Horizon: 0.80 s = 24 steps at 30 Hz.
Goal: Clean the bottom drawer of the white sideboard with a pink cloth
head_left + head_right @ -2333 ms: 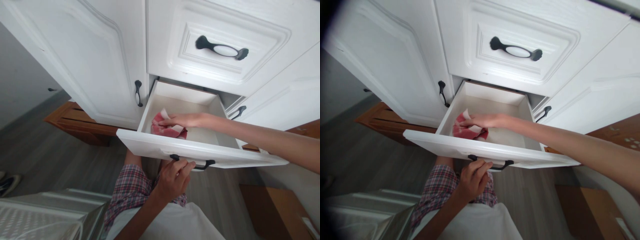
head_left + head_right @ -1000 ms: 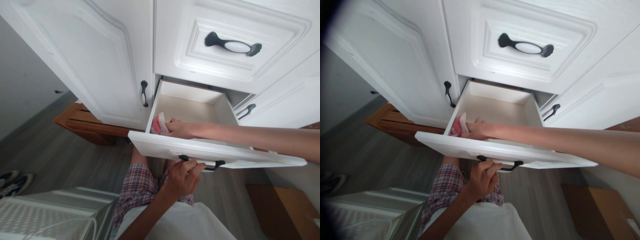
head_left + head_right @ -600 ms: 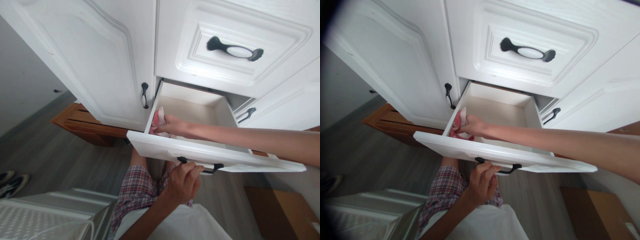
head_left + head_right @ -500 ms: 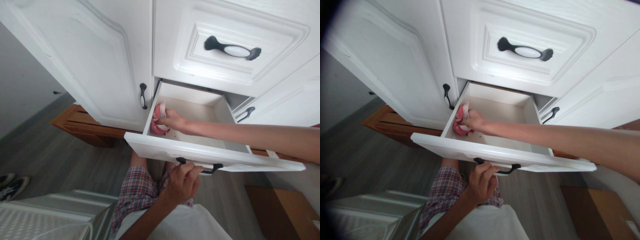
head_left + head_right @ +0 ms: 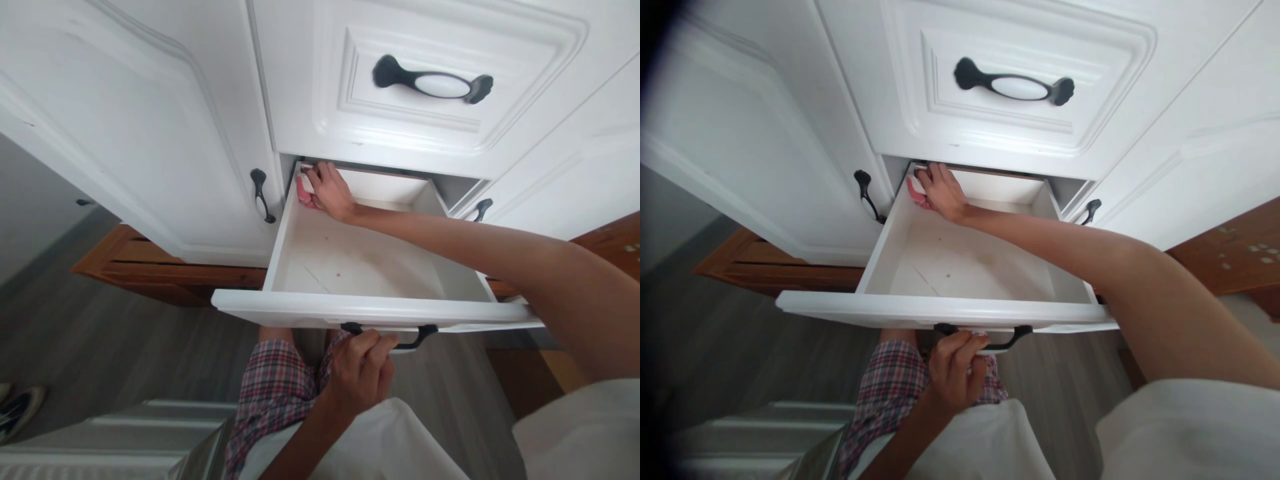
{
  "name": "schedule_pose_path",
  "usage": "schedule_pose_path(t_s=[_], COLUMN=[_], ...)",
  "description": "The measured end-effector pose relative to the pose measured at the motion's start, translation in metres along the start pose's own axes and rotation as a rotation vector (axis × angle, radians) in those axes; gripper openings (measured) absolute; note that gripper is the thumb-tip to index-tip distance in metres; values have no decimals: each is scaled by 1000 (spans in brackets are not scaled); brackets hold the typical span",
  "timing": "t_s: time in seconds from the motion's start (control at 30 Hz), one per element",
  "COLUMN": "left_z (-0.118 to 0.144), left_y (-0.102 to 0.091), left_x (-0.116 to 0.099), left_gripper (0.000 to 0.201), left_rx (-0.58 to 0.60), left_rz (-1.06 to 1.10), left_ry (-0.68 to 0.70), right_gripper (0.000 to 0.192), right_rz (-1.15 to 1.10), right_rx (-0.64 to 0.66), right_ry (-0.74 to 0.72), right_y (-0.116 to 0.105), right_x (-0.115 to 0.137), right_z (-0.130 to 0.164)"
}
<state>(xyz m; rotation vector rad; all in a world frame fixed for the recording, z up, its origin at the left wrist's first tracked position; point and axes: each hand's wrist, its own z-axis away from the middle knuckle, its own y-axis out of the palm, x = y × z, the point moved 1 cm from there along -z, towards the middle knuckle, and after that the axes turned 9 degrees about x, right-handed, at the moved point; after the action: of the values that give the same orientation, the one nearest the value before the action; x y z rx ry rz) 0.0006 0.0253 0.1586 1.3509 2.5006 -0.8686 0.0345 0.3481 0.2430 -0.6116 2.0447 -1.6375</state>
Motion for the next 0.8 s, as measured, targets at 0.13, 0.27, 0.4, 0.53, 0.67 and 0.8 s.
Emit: schedule_pose_path(t_s=[0.13, 0.27, 0.4, 0.53, 0.67, 0.8], left_z=[-2, -3, -3, -2, -2, -3], left_y=[-3, -7, -7, -4, -4, -6], left_x=[3, 6, 5, 4, 5, 5], left_gripper=[25, 26, 27, 29, 31, 33], left_rx=[19, 41, 18, 24, 12, 40], left_rz=[2, 4, 29, 50, 88, 63], left_ry=[13, 24, 5, -21, -14, -8], right_gripper=[47, 47, 47, 50, 49, 47], right_rz=[172, 269, 348, 426, 455, 418], right_rx=[53, 136, 218, 298, 349, 370], right_ry=[-148, -121, -62, 83, 267, 366], right_y=[-11, -25, -43, -57, -67, -72], right_x=[-13, -20, -46, -90, -119, -122], right_z=[-3, 3, 37, 94, 136, 142])
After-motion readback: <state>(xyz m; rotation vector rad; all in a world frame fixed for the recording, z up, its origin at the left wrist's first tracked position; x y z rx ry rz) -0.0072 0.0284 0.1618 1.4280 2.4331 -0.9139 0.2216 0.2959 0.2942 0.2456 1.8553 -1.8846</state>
